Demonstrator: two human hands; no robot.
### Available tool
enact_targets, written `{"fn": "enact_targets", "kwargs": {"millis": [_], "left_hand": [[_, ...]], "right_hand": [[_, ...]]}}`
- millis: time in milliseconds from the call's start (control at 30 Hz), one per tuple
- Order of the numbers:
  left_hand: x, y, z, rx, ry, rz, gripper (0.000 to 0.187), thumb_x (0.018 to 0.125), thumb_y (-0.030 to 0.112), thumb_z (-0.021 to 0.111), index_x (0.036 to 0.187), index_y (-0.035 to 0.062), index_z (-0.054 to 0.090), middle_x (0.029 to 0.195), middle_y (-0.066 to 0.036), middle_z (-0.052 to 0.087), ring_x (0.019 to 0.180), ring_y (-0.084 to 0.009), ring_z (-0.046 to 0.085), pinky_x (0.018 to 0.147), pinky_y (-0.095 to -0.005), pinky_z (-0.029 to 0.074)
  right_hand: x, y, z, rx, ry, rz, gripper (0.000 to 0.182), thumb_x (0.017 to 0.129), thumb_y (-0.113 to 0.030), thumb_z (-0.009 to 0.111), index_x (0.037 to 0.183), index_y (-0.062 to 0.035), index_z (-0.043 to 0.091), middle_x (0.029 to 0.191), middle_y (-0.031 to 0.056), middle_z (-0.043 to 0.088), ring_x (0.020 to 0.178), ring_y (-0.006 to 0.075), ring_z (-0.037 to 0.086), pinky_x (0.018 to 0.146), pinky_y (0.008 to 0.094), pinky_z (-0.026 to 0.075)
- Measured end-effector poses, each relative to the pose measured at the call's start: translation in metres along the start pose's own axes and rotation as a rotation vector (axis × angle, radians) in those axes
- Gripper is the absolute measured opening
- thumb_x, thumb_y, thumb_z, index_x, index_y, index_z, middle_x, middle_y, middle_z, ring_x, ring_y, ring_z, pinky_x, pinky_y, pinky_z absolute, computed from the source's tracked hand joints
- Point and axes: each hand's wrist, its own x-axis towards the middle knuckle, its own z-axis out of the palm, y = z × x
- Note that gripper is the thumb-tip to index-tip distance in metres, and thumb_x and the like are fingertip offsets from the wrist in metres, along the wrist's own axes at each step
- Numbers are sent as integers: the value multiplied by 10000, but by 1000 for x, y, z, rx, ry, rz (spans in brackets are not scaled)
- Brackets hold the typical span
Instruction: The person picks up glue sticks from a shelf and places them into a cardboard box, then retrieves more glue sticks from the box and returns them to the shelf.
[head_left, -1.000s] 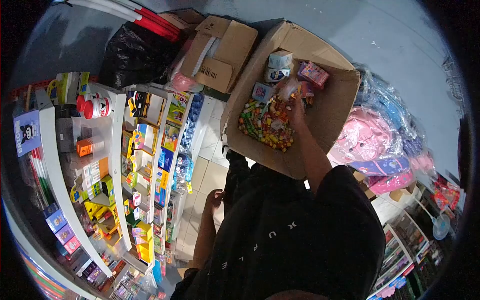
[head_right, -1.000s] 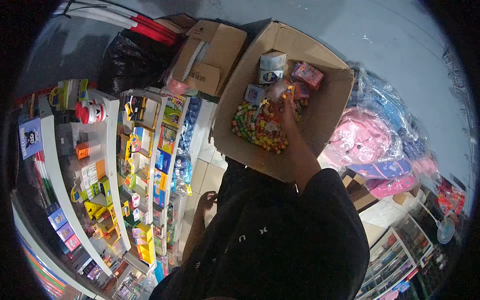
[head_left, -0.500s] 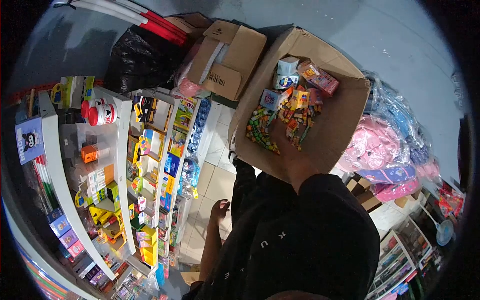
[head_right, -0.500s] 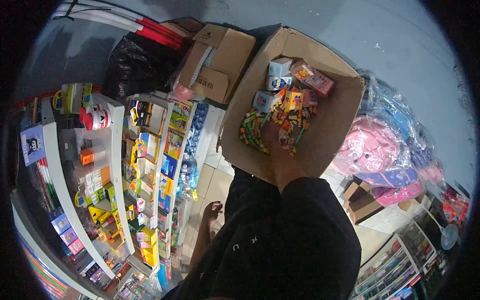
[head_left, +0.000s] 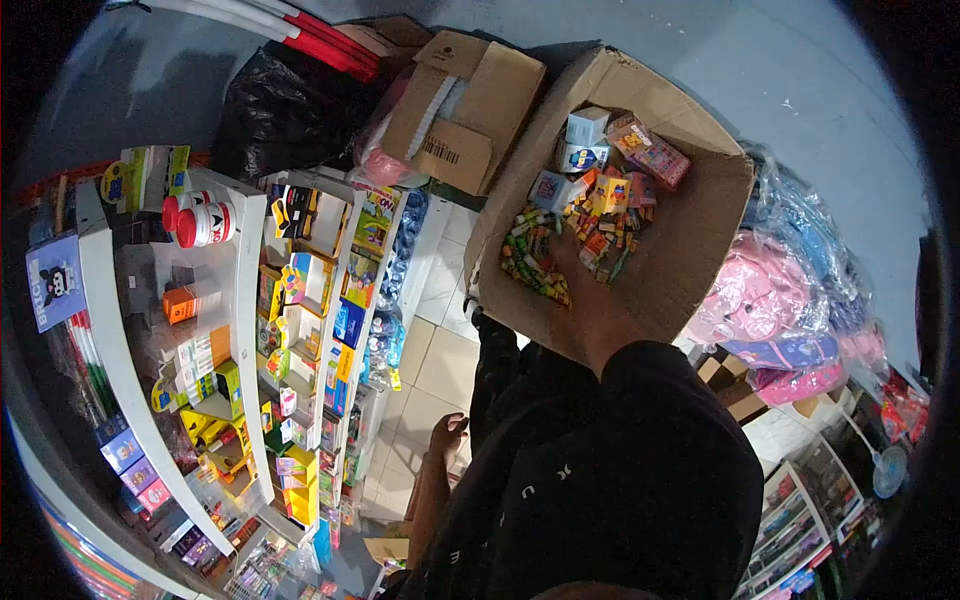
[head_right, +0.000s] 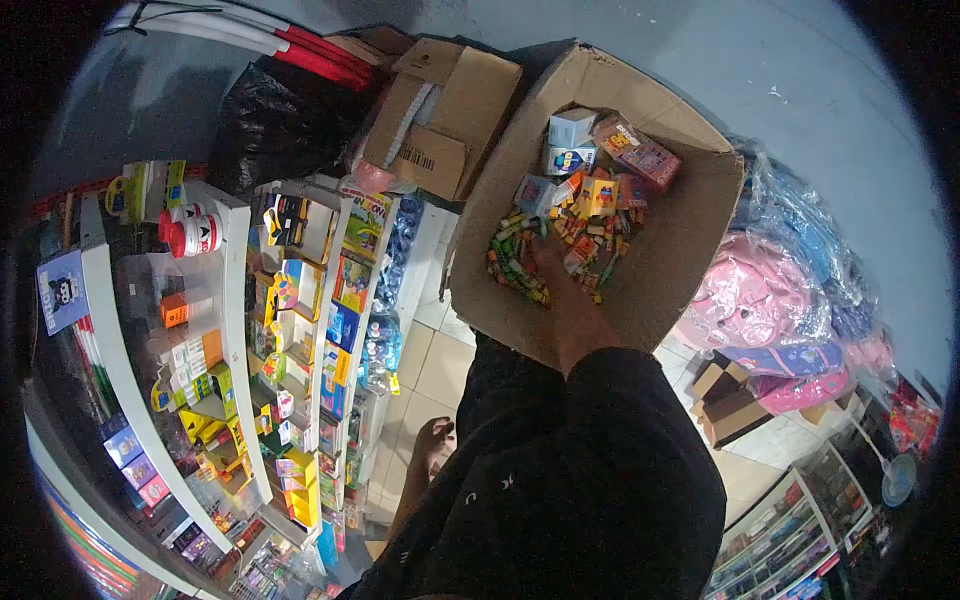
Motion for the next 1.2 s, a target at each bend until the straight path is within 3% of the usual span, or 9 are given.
{"fn": "enact_targets", "kwargs": {"millis": [233, 333, 533, 633, 733, 800, 967, 1133, 1200], "left_hand": [[12, 44, 7, 129, -12, 56, 378, 903, 194, 680, 1182, -36, 572, 943, -113, 690, 771, -173, 656, 702, -295, 540], [11, 58, 11, 146, -7, 60, 368, 908, 195, 676, 1180, -31, 576, 932, -111, 691, 788, -178, 659, 709, -294, 540], [19, 46, 8, 109, -42, 51, 383, 915, 187, 667, 1197, -46, 555, 934, -117, 686, 803, -177, 658, 723, -298, 546], [11, 50, 10, 99, -47, 43, 400, 913, 189, 671, 1198, -61, 544, 961, -131, 680, 826, -179, 657, 736, -300, 550], [17, 34, 7, 47, -63, 25, 411, 906, 193, 682, 1195, -65, 544, 990, -146, 672, 849, -187, 657, 742, -305, 555], [16, 31, 6, 75, -50, 12, 416, 905, 198, 686, 1194, -65, 545, 991, -146, 672, 853, -193, 660, 740, -310, 558], [12, 34, 9, 134, -45, 20, 388, 922, 218, 666, 1205, -29, 568, 1021, -132, 677, 891, -197, 662, 762, -314, 557], [23, 52, 23, 243, -18, 168, 358, 911, 243, 679, 1184, 26, 601, 950, -112, 687, 849, -184, 667, 750, -320, 546], [7, 97, 39, 319, 17, 285, 335, 911, 231, 665, 1175, 31, 614, 953, -132, 691, 829, -200, 676, 722, -353, 546]], "right_hand": [[-69, -13, -51, 795, -154, 125, 95, 949, -68, 544, 1027, -23, 515, 832, 92, 541, 547, 185, 460, 517, 391, 405], [-106, -38, -74, 767, -177, 205, 110, 971, -137, 552, 986, -31, 524, 787, 100, 551, 538, 194, 484, 518, 388, 416], [-92, -31, -92, 440, -196, 336, 210, 989, -217, 550, 950, -11, 556, 715, 127, 583, 621, 226, 604, 560, 392, 488], [-70, -11, -87, 502, -200, 232, 214, 982, -207, 560, 953, 3, 591, 784, 146, 615, 666, 235, 622, 626, 422, 514], [-42, -4, -77, 162, -1, -90, 220, 970, -183, 576, 1044, 19, 620, 894, 154, 631, 787, 253, 650, 709, 447, 530], [1, 13, -68, 332, 31, 17, 283, 972, -215, 559, 1102, 32, 609, 1008, 182, 642, 930, 285, 635, 799, 443, 536], [-1, -43, -73, -645, 142, -149, 428, 880, -143, 672, 1264, 6, 555, 1046, 164, 637, 939, 316, 647, 814, 430, 539], [16, -61, -66, -895, 30, -194, 295, 845, -158, 695, 1060, 12, 585, 968, 210, 637, 900, 359, 653, 739, 468, 544], [16, -52, -59, -742, 198, -278, 264, 849, -193, 702, 974, 3, 577, 921, 197, 630, 843, 356, 651, 691, 461, 544]]}}
